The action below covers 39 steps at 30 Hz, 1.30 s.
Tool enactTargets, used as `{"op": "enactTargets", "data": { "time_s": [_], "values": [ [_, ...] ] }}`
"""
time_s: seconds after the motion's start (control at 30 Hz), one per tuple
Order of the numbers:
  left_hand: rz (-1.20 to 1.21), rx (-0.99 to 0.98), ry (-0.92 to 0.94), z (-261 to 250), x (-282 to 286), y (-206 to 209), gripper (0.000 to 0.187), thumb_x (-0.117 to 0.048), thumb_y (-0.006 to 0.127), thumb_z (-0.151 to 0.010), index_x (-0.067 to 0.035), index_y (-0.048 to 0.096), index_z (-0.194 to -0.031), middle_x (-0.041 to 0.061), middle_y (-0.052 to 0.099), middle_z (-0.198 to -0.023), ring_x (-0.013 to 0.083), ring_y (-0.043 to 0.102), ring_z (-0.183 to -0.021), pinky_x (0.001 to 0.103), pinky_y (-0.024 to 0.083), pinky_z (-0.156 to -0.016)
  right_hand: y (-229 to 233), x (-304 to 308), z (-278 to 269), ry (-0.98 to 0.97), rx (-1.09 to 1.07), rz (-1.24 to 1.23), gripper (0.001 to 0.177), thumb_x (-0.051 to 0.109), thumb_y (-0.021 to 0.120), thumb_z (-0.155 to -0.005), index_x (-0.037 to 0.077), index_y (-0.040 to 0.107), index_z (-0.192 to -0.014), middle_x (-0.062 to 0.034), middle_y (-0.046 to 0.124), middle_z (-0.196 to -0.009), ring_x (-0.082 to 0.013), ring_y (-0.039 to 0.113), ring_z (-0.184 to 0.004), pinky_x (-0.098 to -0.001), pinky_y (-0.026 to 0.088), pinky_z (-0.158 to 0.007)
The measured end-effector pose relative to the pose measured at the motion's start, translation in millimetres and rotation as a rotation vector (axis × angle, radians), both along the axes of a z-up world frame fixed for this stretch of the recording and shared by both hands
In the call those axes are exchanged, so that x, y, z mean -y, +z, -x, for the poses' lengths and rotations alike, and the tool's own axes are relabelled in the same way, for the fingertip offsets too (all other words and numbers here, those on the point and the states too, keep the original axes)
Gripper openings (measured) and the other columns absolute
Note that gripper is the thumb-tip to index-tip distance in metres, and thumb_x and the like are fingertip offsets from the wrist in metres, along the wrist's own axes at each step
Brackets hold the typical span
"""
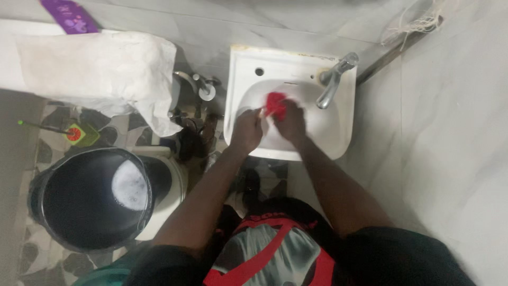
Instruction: The person rinses a cloth in a bucket of soapy water and wipes down a sink and its faucet by hand.
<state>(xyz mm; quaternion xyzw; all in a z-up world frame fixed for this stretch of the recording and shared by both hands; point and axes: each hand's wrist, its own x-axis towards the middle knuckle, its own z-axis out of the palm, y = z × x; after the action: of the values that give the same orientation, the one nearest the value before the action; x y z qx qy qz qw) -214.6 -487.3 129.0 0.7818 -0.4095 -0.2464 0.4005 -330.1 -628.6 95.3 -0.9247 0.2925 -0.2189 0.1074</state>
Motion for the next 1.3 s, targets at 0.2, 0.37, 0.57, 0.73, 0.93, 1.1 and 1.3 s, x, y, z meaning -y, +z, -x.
{"op": "enactTargets", "data": {
  "time_s": [0.2, 0.37, 0.57, 0.73, 0.93, 1.1, 1.3],
  "values": [
    [-0.242, 0.032, -0.16, -4.8, 17.0, -19.5, 0.021, -0.015, 0.064, -0.087, 0.0, 0.072, -0.099, 0.022, 0.07, -0.105, 0.0363, 0.069, -0.101, 0.047, 0.054, -0.09, -11.0, 13.2, 8.3, 0.104, -0.83, -0.391, 0.033, 0.036, 0.073, -0.085, 0.01, 0.075, -0.104, -0.0141, 0.075, -0.104, -0.0317, 0.072, -0.098, -0.0478, 0.058, -0.085],
    [0.004, 0.277, -0.242, -8.8, 12.6, -49.3, 0.03, -0.005, 0.055, -0.092, 0.006, 0.066, -0.117, 0.028, 0.066, -0.121, 0.0428, 0.061, -0.119, 0.049, 0.047, -0.105, 6.6, 50.7, 18.7, -0.251, -0.774, -0.303, 0.042, 0.035, 0.06, -0.093, -0.002, 0.068, -0.109, -0.0206, 0.072, -0.098, -0.0327, 0.073, -0.084, -0.048, 0.062, -0.068],
    [-0.022, 0.152, -0.241, -15.0, 18.5, -27.5, 0.051, -0.007, 0.054, -0.096, 0.015, 0.046, -0.141, 0.033, 0.053, -0.14, 0.0451, 0.052, -0.13, 0.048, 0.04, -0.114, -23.9, -16.7, -27.1, 0.02, -0.245, 0.049, 0.056, 0.017, 0.071, -0.074, 0.004, 0.059, -0.127, -0.0198, 0.065, -0.114, -0.0403, 0.063, -0.099, -0.0568, 0.051, -0.076],
    [-0.239, 0.151, -0.356, -13.1, 17.7, -15.1, 0.052, -0.017, 0.06, -0.093, 0.009, 0.051, -0.137, 0.03, 0.042, -0.153, 0.0384, 0.045, -0.142, 0.041, 0.034, -0.123, 4.7, 5.2, 20.9, 0.342, -0.327, -0.688, 0.028, 0.02, 0.077, -0.08, 0.012, 0.07, -0.106, -0.0138, 0.068, -0.108, -0.0336, 0.064, -0.107, -0.0482, 0.051, -0.098],
    [-0.262, 0.608, -0.607, -17.3, 18.1, -20.5, 0.058, -0.014, 0.049, -0.089, 0.007, 0.046, -0.143, 0.026, 0.036, -0.157, 0.0389, 0.024, -0.151, 0.05, 0.013, -0.122, 33.3, 27.0, 24.5, -0.327, -0.669, -0.299, 0.067, 0.023, 0.085, -0.067, 0.009, 0.062, -0.128, -0.0162, 0.068, -0.119, -0.0332, 0.066, -0.108, -0.049, 0.053, -0.097],
    [-0.323, 0.987, -0.56, -27.2, 16.1, -4.1, 0.058, -0.026, 0.046, -0.101, 0.007, 0.046, -0.149, 0.027, 0.036, -0.16, 0.0427, 0.023, -0.153, 0.052, 0.01, -0.126, -1.5, -27.3, -24.3, 0.105, -0.033, -0.022, 0.024, 0.026, 0.068, -0.09, 0.008, 0.066, -0.105, -0.0149, 0.071, -0.108, -0.0344, 0.069, -0.1, -0.0455, 0.054, -0.091],
    [-0.52, 0.962, -0.648, -33.3, 3.2, 30.8, 0.045, -0.02, 0.045, -0.105, 0.005, 0.053, -0.141, 0.024, 0.023, -0.17, 0.0395, 0.012, -0.16, 0.059, 0.008, -0.127, 17.0, -26.6, 15.3, -0.041, -0.223, -1.09, 0.032, 0.034, 0.079, -0.083, 0.007, 0.071, -0.098, -0.0105, 0.073, -0.094, -0.022, 0.072, -0.081, -0.0402, 0.06, -0.08]
  ]
}}
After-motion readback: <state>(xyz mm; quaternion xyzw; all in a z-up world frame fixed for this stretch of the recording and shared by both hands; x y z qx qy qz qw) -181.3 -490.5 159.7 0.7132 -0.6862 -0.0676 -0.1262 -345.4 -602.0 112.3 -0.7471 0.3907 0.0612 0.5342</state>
